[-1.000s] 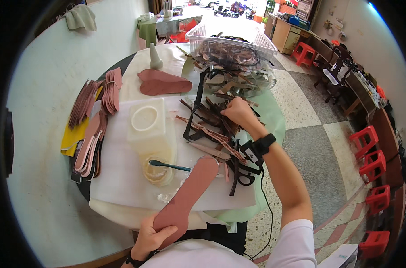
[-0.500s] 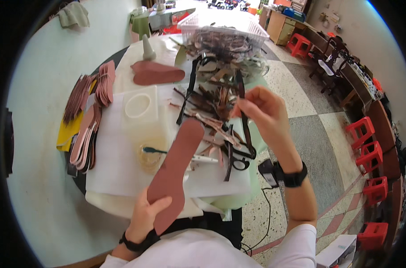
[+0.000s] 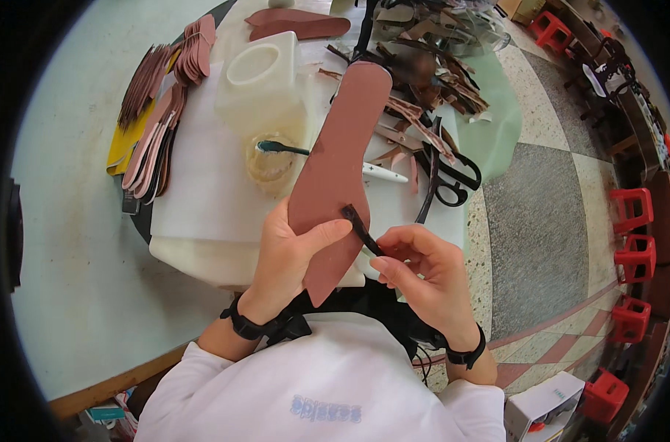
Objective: The person presses a pink strip onto the edge of a shoe sole, trims the excess with shears, and applies adhesive using a toothbrush. They then wipe the sole, press a black strip onto the edge, and trim the excess before stacking it.
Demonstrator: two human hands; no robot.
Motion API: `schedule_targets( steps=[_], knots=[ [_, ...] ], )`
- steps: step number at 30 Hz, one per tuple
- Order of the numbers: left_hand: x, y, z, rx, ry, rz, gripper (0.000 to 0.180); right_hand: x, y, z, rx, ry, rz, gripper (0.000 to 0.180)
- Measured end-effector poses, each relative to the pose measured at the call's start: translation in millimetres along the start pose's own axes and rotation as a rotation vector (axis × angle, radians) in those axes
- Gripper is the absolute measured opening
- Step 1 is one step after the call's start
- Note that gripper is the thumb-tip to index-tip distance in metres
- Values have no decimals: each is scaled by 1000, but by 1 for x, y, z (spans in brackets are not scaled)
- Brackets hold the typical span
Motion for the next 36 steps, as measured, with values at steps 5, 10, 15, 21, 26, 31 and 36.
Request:
schedule_targets(
  steps=[5,10,15,21,26,31,36],
  knots=[
    [1,-9,0,-6,42,13,27,-5,16,-5,-70,-75,-12,18],
    [2,-9,-2,-137,54,-3,24,-8,28,-3,-168,-84,-149,13],
    [4,-11,-6,-76,37,-42,18,-6,36,-2,-218,-105,-195,10],
    [7,-16,-13,-70,-4,-9,20,-2,46,-5,-428,-187,-227,9],
    [8,-13,-9,-99,20,-58,21,-5,50,-10,-524,-226,-285,9],
    [9,-8,-3,-117,38,-54,22,-2,56,-16,-425,-217,-308,5],
    [11,-16,3,-164,-25,15,24,3,54,-15,-512,-232,-267,6]
  ],
)
Point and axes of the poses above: each hand's wrist, its own x-axis away from the middle knuckle, its own z-axis out of the back of the hand, y = z × x, the point moved 9 cm from there along -x, towards the middle knuckle, and after that the axes turned 8 degrees about -z, right-handed, at the moved point
